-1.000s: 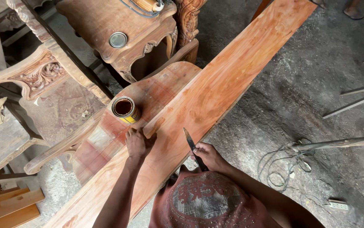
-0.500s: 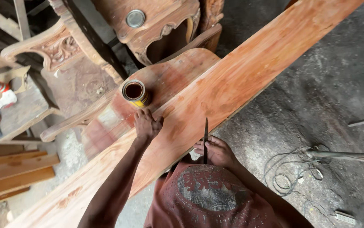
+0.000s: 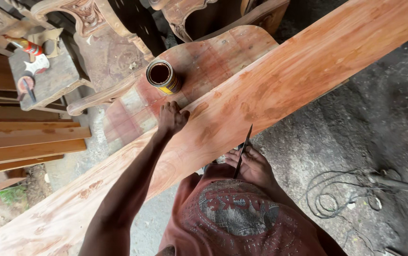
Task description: The person holds a can of wood stain in one hand and uses a brush to apply stain along a long wooden board resting on a workbench, working the liquid across the board's surface and along its edges, dipping the brush back into the can as they coat the wood.
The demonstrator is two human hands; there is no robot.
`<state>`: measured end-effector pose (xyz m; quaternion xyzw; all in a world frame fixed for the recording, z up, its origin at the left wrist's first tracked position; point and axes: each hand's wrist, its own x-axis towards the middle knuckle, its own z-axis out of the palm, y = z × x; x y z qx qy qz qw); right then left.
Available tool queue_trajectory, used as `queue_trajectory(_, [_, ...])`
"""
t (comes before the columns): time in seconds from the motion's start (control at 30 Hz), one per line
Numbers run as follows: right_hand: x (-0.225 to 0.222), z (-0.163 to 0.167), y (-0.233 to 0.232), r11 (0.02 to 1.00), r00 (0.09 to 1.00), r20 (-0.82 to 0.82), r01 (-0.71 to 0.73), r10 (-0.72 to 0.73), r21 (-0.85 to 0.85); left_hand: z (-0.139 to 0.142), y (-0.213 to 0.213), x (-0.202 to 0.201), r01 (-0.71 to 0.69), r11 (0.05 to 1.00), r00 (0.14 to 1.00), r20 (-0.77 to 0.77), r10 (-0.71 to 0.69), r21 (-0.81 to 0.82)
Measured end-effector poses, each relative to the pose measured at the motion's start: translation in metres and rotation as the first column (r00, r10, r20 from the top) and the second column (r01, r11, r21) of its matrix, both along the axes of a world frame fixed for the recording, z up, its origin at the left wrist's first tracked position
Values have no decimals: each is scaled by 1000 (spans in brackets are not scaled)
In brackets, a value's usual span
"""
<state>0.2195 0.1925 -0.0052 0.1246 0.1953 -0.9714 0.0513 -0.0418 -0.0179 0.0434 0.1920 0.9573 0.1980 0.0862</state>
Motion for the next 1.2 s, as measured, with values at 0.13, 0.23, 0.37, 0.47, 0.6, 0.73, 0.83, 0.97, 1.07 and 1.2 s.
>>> queue_trajectory(0.13, [6,-16,0,994,998,-65,-2,-5,-109,1,-3,-14,67,998,980,189,-66,2])
queue_trajectory(0.23, [7,-18,2,988,996,-87,12,-25,-155,13,-11,-25,55,984,884,450,-126,167])
queue_trajectory(0.37, [-6,9,13,996,981,-194,-36,21,-77,47,-20,-27,50,997,935,349,-65,51])
queue_trajectory(0.47, [-37,47,33,1000,942,-334,-28,28,4,76,-19,-24,90,996,990,108,-89,-1])
queue_trajectory(0.6, [-60,96,84,971,991,-119,82,-56,225,118,-23,-20,195,975,960,-225,-168,103])
queue_trajectory(0.73, [-66,116,148,889,981,-24,183,-191,419,140,-34,13,302,953,842,-465,-275,-19])
queue_trajectory(0.83, [-62,112,191,777,929,-34,327,-367,539,135,-36,51,328,938,780,-528,-337,-113])
queue_trajectory(0.97, [-55,94,239,658,854,-97,462,-512,595,111,-38,110,338,934,783,-518,-346,-113])
queue_trajectory(1.07, [-46,71,252,603,806,-24,461,-591,651,86,-38,146,245,969,867,-439,-236,-37])
queue_trajectory(1.2, [-34,49,256,629,814,70,386,-576,675,52,-33,167,190,979,894,-400,-203,-71])
